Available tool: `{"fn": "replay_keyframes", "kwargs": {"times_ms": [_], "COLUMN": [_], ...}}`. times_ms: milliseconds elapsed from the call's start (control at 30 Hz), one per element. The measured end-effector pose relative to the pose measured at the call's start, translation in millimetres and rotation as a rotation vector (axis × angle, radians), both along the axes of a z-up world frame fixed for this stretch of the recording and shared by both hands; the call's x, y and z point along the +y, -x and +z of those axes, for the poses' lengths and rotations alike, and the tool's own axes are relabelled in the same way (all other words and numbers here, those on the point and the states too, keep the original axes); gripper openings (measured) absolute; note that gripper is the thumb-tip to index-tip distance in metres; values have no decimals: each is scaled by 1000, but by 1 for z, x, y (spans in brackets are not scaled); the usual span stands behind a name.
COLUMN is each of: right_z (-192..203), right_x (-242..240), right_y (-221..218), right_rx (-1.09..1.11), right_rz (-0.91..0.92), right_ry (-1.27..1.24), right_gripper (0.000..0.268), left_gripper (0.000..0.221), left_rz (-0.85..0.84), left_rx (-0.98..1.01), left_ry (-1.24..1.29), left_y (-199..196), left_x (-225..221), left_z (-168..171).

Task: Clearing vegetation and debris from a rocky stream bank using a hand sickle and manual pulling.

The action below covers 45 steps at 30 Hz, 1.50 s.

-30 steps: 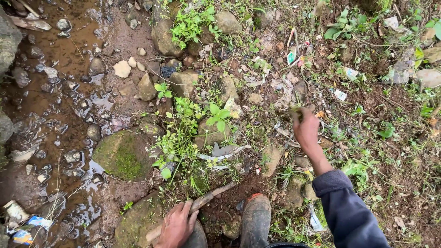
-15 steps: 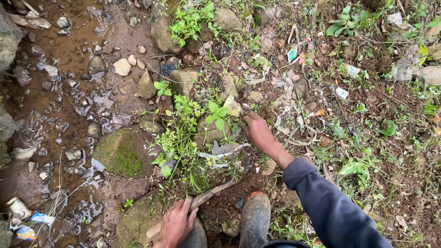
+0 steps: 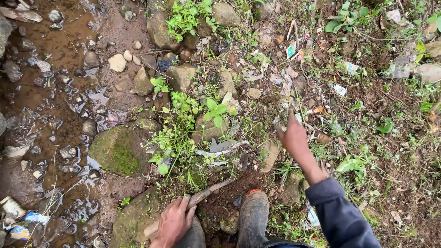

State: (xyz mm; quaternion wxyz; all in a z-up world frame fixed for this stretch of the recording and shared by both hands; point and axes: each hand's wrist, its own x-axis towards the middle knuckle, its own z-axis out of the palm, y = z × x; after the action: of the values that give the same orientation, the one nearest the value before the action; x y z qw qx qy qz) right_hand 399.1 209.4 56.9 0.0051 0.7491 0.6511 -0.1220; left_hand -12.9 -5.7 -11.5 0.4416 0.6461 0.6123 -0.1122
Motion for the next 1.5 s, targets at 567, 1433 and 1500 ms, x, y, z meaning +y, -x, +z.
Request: {"fn": "replay_keyframes", "kwargs": {"times_ms": [567, 1433, 1500], "right_z": [-60, -30, -17], "right_x": [25, 35, 54], "right_y": [34, 81, 82], "right_rx": [742, 135, 336], "right_rz": [-117, 22, -329], "right_ry": [2, -28, 477], "right_gripper": [22, 16, 16], "left_gripper": [59, 55, 52], "left_rz": [28, 15, 5], "left_rx": [-23, -9, -12], "left_ry": [13, -79, -36], "left_y": [3, -2, -1], "left_x": [-13, -3, 3], "left_z": [-13, -3, 5]}}
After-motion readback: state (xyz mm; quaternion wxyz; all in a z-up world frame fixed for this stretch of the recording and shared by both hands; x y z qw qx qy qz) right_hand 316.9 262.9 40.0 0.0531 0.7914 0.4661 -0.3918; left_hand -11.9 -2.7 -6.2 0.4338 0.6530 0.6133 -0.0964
